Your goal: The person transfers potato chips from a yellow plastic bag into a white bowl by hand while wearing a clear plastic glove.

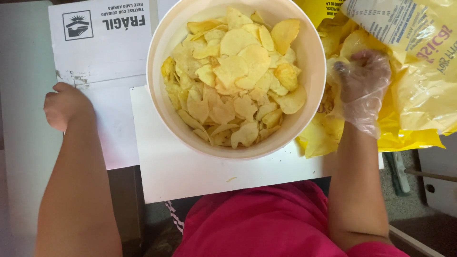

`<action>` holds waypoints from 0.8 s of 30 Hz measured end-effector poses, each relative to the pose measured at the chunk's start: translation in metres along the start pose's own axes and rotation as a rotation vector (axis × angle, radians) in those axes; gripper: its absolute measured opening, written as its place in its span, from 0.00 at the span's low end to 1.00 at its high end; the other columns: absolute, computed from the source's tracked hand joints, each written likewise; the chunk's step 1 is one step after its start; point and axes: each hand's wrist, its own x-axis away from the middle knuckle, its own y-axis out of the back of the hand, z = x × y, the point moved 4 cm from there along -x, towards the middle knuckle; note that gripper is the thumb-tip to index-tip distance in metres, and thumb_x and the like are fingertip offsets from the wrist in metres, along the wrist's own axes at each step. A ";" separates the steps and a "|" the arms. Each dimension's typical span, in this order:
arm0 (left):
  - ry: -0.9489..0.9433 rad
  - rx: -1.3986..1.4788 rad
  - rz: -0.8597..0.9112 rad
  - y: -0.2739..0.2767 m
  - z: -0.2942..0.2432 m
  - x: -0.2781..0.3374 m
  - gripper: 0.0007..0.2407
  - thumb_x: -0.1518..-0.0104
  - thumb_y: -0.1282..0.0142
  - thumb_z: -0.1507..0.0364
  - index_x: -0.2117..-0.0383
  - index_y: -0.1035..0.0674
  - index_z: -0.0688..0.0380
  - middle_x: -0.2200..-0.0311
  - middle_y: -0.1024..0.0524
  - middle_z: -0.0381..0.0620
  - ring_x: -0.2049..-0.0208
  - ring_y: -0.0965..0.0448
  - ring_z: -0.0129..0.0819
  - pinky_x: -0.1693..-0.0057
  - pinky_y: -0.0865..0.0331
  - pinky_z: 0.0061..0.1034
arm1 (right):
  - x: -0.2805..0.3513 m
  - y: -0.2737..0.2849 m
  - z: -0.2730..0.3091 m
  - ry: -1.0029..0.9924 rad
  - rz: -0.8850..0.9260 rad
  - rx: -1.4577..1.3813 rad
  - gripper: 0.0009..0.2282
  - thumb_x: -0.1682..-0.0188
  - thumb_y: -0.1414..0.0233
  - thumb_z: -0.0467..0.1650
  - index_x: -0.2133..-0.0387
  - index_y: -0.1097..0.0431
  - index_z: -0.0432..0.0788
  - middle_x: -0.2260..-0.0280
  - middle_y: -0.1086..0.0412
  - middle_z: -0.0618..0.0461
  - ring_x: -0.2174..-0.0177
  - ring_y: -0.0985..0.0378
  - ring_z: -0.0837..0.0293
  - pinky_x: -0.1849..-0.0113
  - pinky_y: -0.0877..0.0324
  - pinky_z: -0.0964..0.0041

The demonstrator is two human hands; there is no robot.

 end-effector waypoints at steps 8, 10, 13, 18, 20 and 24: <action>-0.236 -0.194 0.022 -0.001 -0.005 0.003 0.14 0.37 0.68 0.77 0.64 0.22 0.56 0.63 0.21 0.50 0.67 0.20 0.53 0.68 0.25 0.43 | -0.003 0.054 0.107 0.388 -0.186 -0.152 0.15 0.56 0.49 0.05 0.60 0.35 0.25 0.62 0.32 0.33 0.64 0.28 0.42 0.62 0.26 0.54; -0.285 -0.285 0.074 0.018 -0.016 0.020 0.11 0.42 0.56 0.79 0.54 0.26 0.59 0.59 0.22 0.55 0.63 0.20 0.56 0.67 0.23 0.44 | -0.007 0.067 0.109 0.397 -0.161 -0.207 0.11 0.47 0.45 0.08 0.56 0.36 0.24 0.59 0.35 0.31 0.60 0.30 0.40 0.56 0.30 0.51; -0.176 -0.154 0.036 0.012 -0.011 0.014 0.11 0.41 0.56 0.72 0.56 0.23 0.57 0.61 0.20 0.53 0.64 0.19 0.56 0.64 0.23 0.45 | -0.008 0.081 0.132 0.375 -0.021 -0.357 0.08 0.30 0.49 0.19 0.46 0.42 0.28 0.50 0.40 0.30 0.49 0.33 0.36 0.46 0.34 0.46; -0.294 -0.306 0.105 0.028 -0.019 0.030 0.14 0.41 0.55 0.83 0.50 0.25 0.63 0.58 0.22 0.57 0.63 0.20 0.54 0.69 0.22 0.40 | -0.006 0.068 0.167 0.289 0.196 -0.581 0.08 0.29 0.50 0.25 0.43 0.42 0.36 0.44 0.38 0.35 0.44 0.29 0.42 0.40 0.27 0.51; -0.024 0.087 -0.012 0.026 -0.009 0.025 0.22 0.35 0.68 0.60 0.66 0.18 0.58 0.69 0.17 0.50 0.70 0.17 0.50 0.65 0.24 0.43 | -0.003 0.056 0.177 0.161 0.321 -0.744 0.11 0.38 0.42 0.24 0.47 0.36 0.41 0.46 0.30 0.43 0.47 0.20 0.53 0.39 0.17 0.62; 0.020 0.101 -0.007 0.021 -0.008 0.021 0.22 0.36 0.70 0.60 0.66 0.17 0.55 0.70 0.18 0.47 0.70 0.18 0.50 0.64 0.26 0.44 | 0.008 0.065 0.289 0.516 0.420 -0.383 0.08 0.39 0.44 0.12 0.50 0.32 0.19 0.48 0.31 0.20 0.48 0.21 0.34 0.45 0.20 0.50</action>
